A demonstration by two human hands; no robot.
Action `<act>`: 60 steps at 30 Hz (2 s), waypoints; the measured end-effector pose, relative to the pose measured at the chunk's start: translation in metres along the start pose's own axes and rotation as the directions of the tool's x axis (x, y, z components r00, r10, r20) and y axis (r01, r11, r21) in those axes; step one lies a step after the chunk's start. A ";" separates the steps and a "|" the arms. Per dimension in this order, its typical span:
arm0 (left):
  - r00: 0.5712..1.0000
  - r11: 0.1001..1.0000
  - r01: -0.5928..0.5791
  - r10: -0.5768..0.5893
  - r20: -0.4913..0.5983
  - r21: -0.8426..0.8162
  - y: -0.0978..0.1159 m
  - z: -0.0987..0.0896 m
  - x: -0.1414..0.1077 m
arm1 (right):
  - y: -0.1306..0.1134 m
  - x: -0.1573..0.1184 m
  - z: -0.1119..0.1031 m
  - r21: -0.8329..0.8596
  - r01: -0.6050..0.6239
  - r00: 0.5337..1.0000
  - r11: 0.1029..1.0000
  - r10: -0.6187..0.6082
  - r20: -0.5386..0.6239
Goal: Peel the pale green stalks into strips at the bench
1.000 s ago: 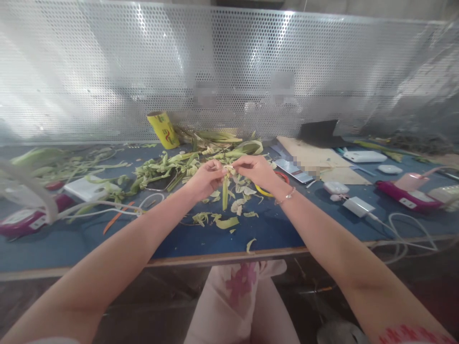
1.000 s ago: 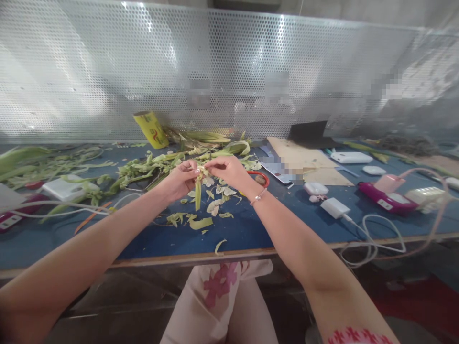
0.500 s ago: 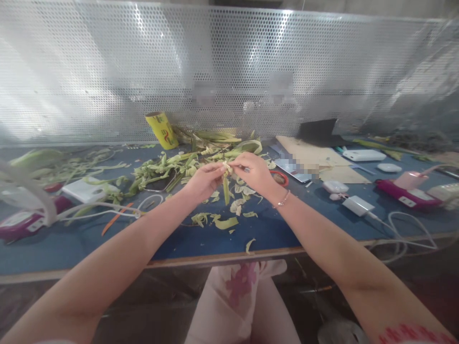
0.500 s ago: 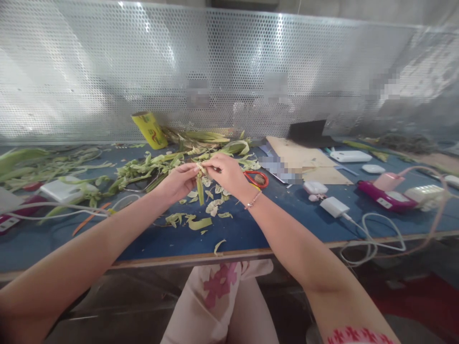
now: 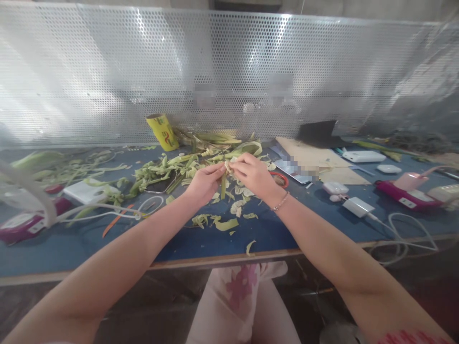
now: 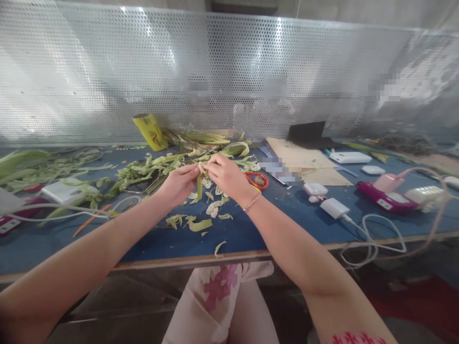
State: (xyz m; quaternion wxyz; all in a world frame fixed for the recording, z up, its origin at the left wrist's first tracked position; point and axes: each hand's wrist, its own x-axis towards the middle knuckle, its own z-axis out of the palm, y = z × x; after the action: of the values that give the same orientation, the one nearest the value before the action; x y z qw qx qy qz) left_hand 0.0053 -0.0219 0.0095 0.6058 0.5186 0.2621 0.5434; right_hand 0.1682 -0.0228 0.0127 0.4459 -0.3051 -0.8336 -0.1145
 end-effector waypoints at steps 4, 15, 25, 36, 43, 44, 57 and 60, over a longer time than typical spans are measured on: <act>0.997 1.000 -0.026 0.025 -0.067 -0.011 0.000 0.003 -0.001 | 0.000 0.001 0.001 0.007 -0.007 1.000 1.000 0.007 -0.017; 0.971 0.994 -0.110 0.106 -0.212 -0.008 0.000 0.010 -0.006 | -0.001 0.002 0.001 -0.041 0.030 0.999 0.999 -0.028 0.047; 0.991 0.995 0.029 -0.041 -0.131 -0.096 0.002 0.004 -0.006 | 0.001 0.000 -0.007 -0.138 0.127 0.983 0.982 -0.106 0.153; 0.959 0.948 0.250 -0.270 -0.082 -0.195 0.003 -0.002 0.001 | -0.006 0.005 -0.018 -0.184 0.234 0.949 0.955 -0.183 0.257; 0.963 0.957 0.248 -0.261 -0.072 -0.153 0.000 -0.006 0.002 | -0.004 0.005 -0.015 -0.227 0.272 0.943 0.935 -0.211 0.259; 0.963 0.957 0.248 -0.261 -0.071 -0.148 -0.001 -0.006 0.002 | -0.004 0.005 -0.015 -0.237 0.276 0.942 0.932 -0.214 0.257; 0.951 0.947 0.277 -0.295 -0.094 -0.162 0.002 0.002 -0.002 | -0.003 0.004 -0.017 -0.202 0.330 0.921 0.922 -0.269 0.280; 0.951 0.948 0.274 -0.292 -0.101 -0.160 0.002 0.001 0.000 | -0.002 0.004 -0.017 -0.173 0.322 0.925 0.931 -0.270 0.268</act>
State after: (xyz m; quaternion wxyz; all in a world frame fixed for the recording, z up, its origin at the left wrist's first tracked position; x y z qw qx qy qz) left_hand 0.0048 -0.0228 0.0116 0.6962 0.3958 0.3307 0.4993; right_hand 0.1770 -0.0305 0.0261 0.2840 -0.2325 -0.9008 -0.2320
